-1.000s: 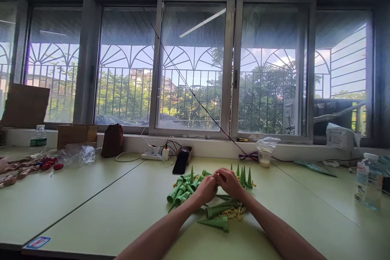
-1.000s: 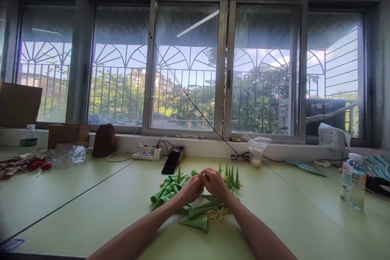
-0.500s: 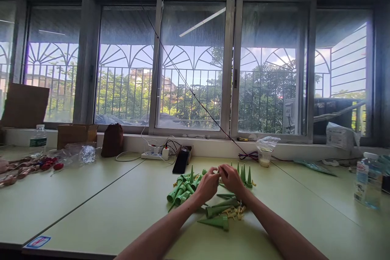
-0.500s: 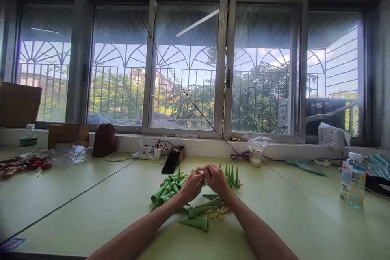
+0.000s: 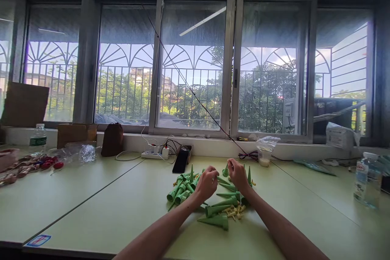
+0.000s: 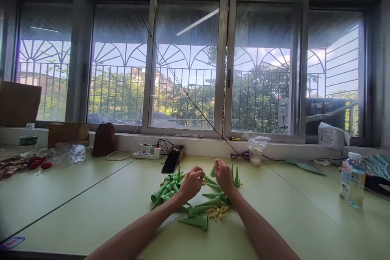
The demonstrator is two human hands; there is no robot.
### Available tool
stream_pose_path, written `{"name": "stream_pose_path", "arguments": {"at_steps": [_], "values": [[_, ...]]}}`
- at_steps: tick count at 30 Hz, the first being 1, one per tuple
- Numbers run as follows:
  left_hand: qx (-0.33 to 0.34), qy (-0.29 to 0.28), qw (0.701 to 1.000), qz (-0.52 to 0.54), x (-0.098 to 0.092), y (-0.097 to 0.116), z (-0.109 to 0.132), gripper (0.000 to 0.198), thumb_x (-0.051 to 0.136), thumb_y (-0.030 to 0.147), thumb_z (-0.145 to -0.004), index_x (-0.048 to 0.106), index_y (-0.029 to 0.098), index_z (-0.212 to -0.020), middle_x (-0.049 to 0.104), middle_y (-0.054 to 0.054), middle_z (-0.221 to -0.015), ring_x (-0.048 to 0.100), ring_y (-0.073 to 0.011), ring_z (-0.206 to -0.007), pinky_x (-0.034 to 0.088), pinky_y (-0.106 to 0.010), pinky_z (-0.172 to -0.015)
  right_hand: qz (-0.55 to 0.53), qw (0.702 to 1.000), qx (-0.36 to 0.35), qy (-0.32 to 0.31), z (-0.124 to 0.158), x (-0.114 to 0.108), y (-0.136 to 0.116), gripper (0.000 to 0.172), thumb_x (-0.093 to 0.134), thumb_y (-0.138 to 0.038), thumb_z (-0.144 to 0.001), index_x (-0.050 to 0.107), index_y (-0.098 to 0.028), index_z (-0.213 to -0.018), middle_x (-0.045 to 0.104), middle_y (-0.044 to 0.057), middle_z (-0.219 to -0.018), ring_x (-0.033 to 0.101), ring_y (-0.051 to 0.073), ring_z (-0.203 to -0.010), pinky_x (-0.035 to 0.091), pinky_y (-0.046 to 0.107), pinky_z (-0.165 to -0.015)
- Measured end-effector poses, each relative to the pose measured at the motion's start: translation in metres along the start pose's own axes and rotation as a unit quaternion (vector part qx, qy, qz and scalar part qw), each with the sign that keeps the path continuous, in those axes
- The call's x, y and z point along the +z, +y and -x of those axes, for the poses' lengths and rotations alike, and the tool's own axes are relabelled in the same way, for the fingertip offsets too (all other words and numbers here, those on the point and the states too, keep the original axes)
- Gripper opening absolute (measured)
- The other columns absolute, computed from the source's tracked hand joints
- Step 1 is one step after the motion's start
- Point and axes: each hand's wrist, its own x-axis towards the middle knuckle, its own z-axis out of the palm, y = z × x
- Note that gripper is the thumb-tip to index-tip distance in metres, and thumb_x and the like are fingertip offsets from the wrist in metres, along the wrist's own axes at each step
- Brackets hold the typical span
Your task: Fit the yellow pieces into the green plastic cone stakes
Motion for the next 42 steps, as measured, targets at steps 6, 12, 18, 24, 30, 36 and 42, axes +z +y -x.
{"name": "stream_pose_path", "arguments": {"at_steps": [6, 12, 18, 24, 30, 36, 42], "values": [[-0.007, -0.001, 1.0, 0.007, -0.0005, 0.0009, 0.0, 0.024, 0.049, 0.005, -0.081, 0.07, 0.018, -0.084, 0.063, -0.006, -0.093, 0.06, -0.0155, -0.084, 0.046, -0.026, -0.079, 0.046, 0.998, 0.028, -0.026, 0.0018, 0.0007, -0.0021, 0.037, 0.031, -0.031, -0.097, 0.059, -0.017, -0.076, 0.062, 0.005, -0.067, 0.053, 0.015, -0.056, 0.026, 0.025, -0.054], [-0.019, 0.005, 1.0, 0.001, 0.0001, 0.0, -0.0002, 0.023, 0.05, 0.004, -0.079, 0.069, 0.017, -0.083, 0.063, -0.006, -0.091, 0.06, -0.0151, -0.083, 0.045, -0.025, -0.078, 0.074, 0.995, 0.036, -0.051, 0.0032, 0.0022, -0.0008, 0.037, 0.032, -0.028, -0.096, 0.059, -0.017, -0.074, 0.062, 0.005, -0.065, 0.052, 0.015, -0.055, 0.024, 0.025, -0.053], [-0.026, 0.004, 1.0, -0.008, -0.0001, -0.0003, -0.0003, 0.022, 0.05, 0.007, -0.081, 0.069, 0.017, -0.084, 0.064, -0.006, -0.092, 0.06, -0.0157, -0.083, 0.045, -0.026, -0.077, 0.078, 0.994, 0.037, -0.064, 0.0041, 0.0019, -0.0027, 0.036, 0.033, -0.028, -0.096, 0.06, -0.017, -0.075, 0.062, 0.006, -0.066, 0.051, 0.014, -0.055, 0.024, 0.025, -0.052], [-0.029, 0.007, 0.999, -0.015, 0.001, -0.0029, -0.0003, 0.022, 0.049, 0.006, -0.08, 0.068, 0.017, -0.083, 0.064, -0.006, -0.091, 0.061, -0.016, -0.082, 0.045, -0.025, -0.076, 0.08, 0.995, 0.034, -0.054, 0.0043, 0.0022, -0.0029, 0.035, 0.035, -0.028, -0.095, 0.059, -0.017, -0.072, 0.062, 0.005, -0.066, 0.052, 0.015, -0.056, 0.024, 0.025, -0.052], [-0.03, 0.014, 0.999, -0.021, 0.001, -0.0028, -0.0001, 0.021, 0.049, 0.007, -0.081, 0.068, 0.017, -0.083, 0.064, -0.006, -0.09, 0.061, -0.0157, -0.081, 0.044, -0.025, -0.076, 0.099, 0.992, 0.059, -0.06, 0.0042, -0.0006, -0.006, 0.03, 0.038, -0.025, -0.094, 0.059, -0.017, -0.073, 0.063, 0.006, -0.068, 0.054, 0.015, -0.057, 0.025, 0.025, -0.053], [-0.057, 0.02, 0.998, -0.036, 0.0009, -0.0056, -0.0008, 0.022, 0.049, 0.006, -0.08, 0.068, 0.016, -0.082, 0.064, -0.005, -0.088, 0.061, -0.0152, -0.08, 0.043, -0.024, -0.074, 0.113, 0.987, 0.089, -0.073, 0.0033, -0.003, -0.0087, 0.02, 0.044, -0.022, -0.093, 0.061, -0.016, -0.085, 0.065, 0.006, -0.072, 0.059, 0.017, -0.062, 0.026, 0.024, -0.054], [-0.081, 0.023, 0.996, -0.039, 0.0017, -0.0078, -0.0012, 0.022, 0.048, 0.006, -0.08, 0.068, 0.016, -0.081, 0.065, -0.005, -0.088, 0.062, -0.0155, -0.082, 0.042, -0.024, -0.076, 0.129, 0.981, 0.113, -0.088, 0.0035, -0.003, -0.0082, 0.013, 0.048, -0.019, -0.092, 0.061, -0.016, -0.091, 0.067, 0.008, -0.075, 0.061, 0.018, -0.065, 0.026, 0.025, -0.055]]}}
